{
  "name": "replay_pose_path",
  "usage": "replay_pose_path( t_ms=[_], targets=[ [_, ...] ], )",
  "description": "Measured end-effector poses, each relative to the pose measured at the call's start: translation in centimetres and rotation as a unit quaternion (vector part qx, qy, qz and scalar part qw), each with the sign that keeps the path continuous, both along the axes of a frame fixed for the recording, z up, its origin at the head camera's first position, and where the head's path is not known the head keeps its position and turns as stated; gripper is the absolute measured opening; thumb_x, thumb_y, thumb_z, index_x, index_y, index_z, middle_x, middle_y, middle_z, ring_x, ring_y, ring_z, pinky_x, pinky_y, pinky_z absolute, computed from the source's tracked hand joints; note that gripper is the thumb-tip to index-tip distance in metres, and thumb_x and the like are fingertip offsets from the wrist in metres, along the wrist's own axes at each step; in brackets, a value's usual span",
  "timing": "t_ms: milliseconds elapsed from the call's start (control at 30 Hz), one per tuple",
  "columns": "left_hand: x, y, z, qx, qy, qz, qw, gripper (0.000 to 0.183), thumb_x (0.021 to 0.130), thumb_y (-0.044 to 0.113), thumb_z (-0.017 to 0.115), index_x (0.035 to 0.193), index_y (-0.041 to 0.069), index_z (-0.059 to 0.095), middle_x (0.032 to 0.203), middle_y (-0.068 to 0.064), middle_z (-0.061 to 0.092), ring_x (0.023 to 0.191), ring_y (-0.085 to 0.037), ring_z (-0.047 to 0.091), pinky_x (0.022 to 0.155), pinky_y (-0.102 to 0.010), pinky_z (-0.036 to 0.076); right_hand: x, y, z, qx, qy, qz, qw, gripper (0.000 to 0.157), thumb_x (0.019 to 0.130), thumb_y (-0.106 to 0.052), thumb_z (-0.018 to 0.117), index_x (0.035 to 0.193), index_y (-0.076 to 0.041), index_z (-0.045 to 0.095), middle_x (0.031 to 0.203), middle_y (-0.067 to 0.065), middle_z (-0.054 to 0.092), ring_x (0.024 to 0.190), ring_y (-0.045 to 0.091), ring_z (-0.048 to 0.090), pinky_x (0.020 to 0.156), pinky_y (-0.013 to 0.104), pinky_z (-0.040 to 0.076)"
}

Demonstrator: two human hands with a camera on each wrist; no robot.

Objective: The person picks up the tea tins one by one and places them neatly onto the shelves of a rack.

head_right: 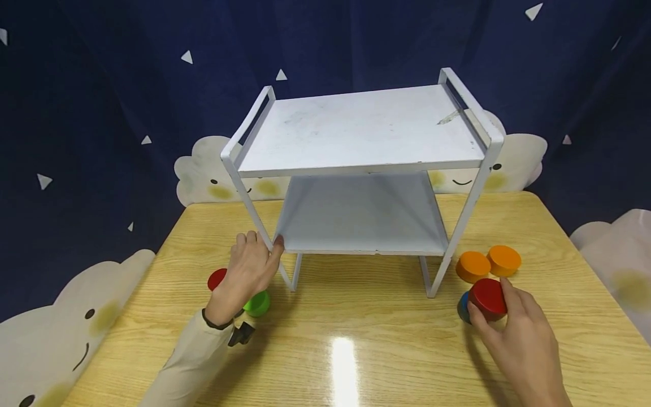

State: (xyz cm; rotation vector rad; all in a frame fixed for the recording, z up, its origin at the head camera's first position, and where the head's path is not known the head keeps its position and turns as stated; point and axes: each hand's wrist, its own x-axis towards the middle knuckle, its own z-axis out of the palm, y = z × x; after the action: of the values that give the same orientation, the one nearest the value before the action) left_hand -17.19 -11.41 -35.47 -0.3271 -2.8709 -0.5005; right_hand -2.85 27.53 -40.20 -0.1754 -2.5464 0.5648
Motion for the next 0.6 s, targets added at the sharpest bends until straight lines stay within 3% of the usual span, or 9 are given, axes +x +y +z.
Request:
replay_pose_path(
  t_ms=[300, 400, 600],
  targets=[
    [0.1, -0.1, 0.2, 0.009, -0.030, -0.012, 0.9994, 0.045, 0.101, 0.035, 0.029, 0.071, 0.006, 0.046, 0.065, -0.010, 0.043, 0.063, -0.030, 0.037, 0.057, -0.034, 0.031, 0.0, -0.7, 0.6, 0.009, 0.022, 0.022, 0.999, 0.067, 0.076, -0.020, 0.079, 0.122, 0.019, 0.051, 0.105, 0.038, 0.055, 0.081, 0.054, 0.056, 0.064, 0.064, 0.046],
    [0.1, -0.2, 0.1, 0.016, -0.037, -0.015, 0.9991, 0.046, 0.102, 0.036, 0.029, 0.071, 0.008, 0.047, 0.064, -0.009, 0.044, 0.062, -0.030, 0.038, 0.058, -0.035, 0.031, -0.1, -1.0, 0.9, 0.016, 0.026, 0.030, 0.999, 0.066, 0.074, -0.020, 0.081, 0.120, 0.018, 0.053, 0.102, 0.035, 0.057, 0.076, 0.048, 0.057, 0.059, 0.057, 0.049],
    [0.0, -0.3, -0.1, 0.030, -0.024, -0.028, 0.9989, 0.047, 0.102, 0.034, 0.029, 0.066, 0.010, 0.047, 0.059, -0.007, 0.043, 0.060, -0.030, 0.039, 0.056, -0.035, 0.031, -0.5, -2.1, 1.7, 0.016, 0.026, 0.051, 0.998, 0.068, 0.073, -0.023, 0.082, 0.120, 0.017, 0.054, 0.103, 0.032, 0.058, 0.082, 0.044, 0.057, 0.062, 0.053, 0.047]
  ],
)
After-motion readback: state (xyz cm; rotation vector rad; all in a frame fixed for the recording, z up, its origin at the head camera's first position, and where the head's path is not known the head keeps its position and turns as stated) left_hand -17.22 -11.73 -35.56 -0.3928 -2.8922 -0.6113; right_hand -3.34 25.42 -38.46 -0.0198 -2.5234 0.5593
